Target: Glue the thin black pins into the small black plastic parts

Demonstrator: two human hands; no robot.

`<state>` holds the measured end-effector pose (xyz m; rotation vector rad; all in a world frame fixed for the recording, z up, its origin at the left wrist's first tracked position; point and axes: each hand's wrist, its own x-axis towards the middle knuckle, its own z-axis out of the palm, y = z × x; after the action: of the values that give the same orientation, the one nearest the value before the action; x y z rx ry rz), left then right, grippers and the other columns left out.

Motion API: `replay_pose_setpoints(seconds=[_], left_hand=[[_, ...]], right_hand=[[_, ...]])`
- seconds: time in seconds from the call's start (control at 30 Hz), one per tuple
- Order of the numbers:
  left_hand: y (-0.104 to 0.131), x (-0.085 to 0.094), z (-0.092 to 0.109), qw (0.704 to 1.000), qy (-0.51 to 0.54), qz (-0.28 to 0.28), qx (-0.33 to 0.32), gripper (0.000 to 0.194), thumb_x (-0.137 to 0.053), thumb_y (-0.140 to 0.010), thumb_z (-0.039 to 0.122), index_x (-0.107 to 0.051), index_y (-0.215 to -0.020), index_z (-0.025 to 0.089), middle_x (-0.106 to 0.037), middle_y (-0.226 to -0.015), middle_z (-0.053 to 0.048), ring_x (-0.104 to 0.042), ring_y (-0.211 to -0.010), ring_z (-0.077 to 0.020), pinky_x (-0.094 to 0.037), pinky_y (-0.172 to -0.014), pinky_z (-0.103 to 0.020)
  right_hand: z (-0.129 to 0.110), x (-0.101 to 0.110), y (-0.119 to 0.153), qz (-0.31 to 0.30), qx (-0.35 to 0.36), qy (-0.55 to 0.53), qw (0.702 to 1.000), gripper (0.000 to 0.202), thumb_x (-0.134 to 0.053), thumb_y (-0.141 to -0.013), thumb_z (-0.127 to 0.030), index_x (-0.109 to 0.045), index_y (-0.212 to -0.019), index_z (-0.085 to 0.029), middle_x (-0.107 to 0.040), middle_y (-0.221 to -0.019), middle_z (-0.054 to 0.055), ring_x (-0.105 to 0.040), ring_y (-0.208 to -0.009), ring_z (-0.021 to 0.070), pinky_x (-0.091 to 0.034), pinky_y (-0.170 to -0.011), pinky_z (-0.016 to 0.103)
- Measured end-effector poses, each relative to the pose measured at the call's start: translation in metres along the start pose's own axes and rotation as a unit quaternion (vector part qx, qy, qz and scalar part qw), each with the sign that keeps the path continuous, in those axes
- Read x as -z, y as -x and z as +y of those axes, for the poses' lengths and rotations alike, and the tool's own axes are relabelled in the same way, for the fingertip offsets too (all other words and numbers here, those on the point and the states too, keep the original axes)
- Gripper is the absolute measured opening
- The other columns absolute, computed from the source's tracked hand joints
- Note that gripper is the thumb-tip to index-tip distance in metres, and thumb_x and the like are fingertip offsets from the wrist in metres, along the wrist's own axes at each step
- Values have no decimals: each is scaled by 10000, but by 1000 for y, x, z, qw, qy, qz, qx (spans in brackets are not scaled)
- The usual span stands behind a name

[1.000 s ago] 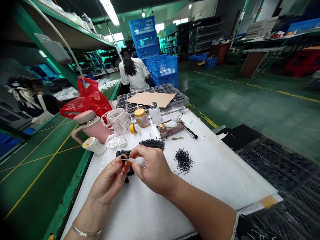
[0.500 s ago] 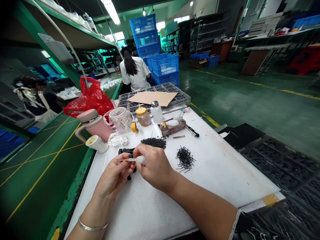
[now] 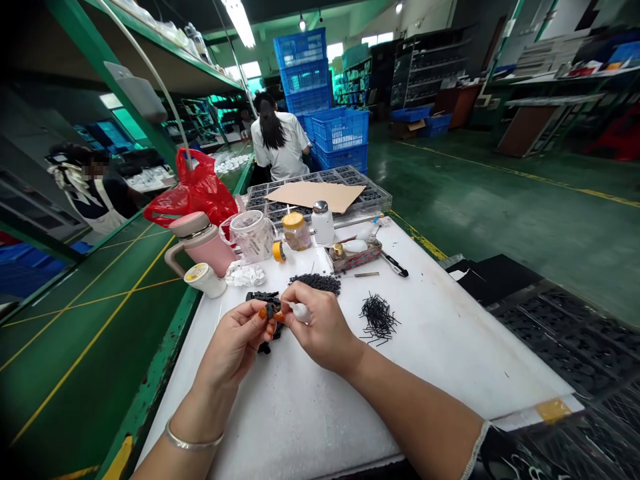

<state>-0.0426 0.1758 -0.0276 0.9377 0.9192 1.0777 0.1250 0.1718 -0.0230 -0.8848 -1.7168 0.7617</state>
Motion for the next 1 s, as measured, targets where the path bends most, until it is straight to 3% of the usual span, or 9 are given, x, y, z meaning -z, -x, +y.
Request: replay_pose_setpoints(seconds=[0.1,0.27,0.37,0.57,0.87,1.0], left_hand=[[2,1,1,1000,-2,-17,2,243,-770,-704,311,-664,-786,108,-654,-658,-38,-561,-518,-71,-470,-482,-141],[7,1,0,991,-101,30,-83,218,-707,-777,302,-681,-884,115,-688,-724,-58,-637,-636,-123,-528,-592,-198],[8,-1,0,988,-116,33,-100,207,-702,-778,289,-694,-893,116,-708,-761,-75,-667,-701,-158,-541,-618,-218],[9,-3,7,988,-122,24,-96,168,-701,-766,250,-710,-862,114,-716,-753,-71,-649,-627,-131,-541,-603,-213],[7,4,8,995,-64,-27,-67,149,-708,-764,233,-705,-845,108,-691,-684,-53,-637,-607,-114,-527,-579,-186],[6,6,5,997,-15,-25,-67,208,-701,-779,247,-687,-957,140,-675,-714,-36,-632,-637,-110,-523,-582,-182]], right_hand=[[1,-1,2,0,21,2,1000,120,-545,-808,-96,-488,-766,-193,-542,-697,-28,-498,-612,97,-391,-599,202],[1,-3,3,-8,18,-13,1000,138,-554,-832,-131,-459,-756,-198,-529,-688,-27,-481,-599,96,-379,-570,202],[1,-1,2,-24,-2,-17,1000,158,-559,-827,-124,-437,-764,-204,-530,-686,-30,-472,-587,96,-378,-554,201],[4,2,1,-34,17,17,999,193,-571,-827,-120,-417,-751,-208,-536,-690,-28,-469,-585,98,-379,-553,211],[8,-4,6,-20,27,-27,999,210,-588,-851,-154,-417,-747,-217,-574,-718,-14,-518,-610,116,-420,-566,236],[6,-3,4,-20,35,-46,998,217,-583,-853,-138,-412,-742,-216,-604,-729,-5,-546,-633,121,-447,-580,238]])
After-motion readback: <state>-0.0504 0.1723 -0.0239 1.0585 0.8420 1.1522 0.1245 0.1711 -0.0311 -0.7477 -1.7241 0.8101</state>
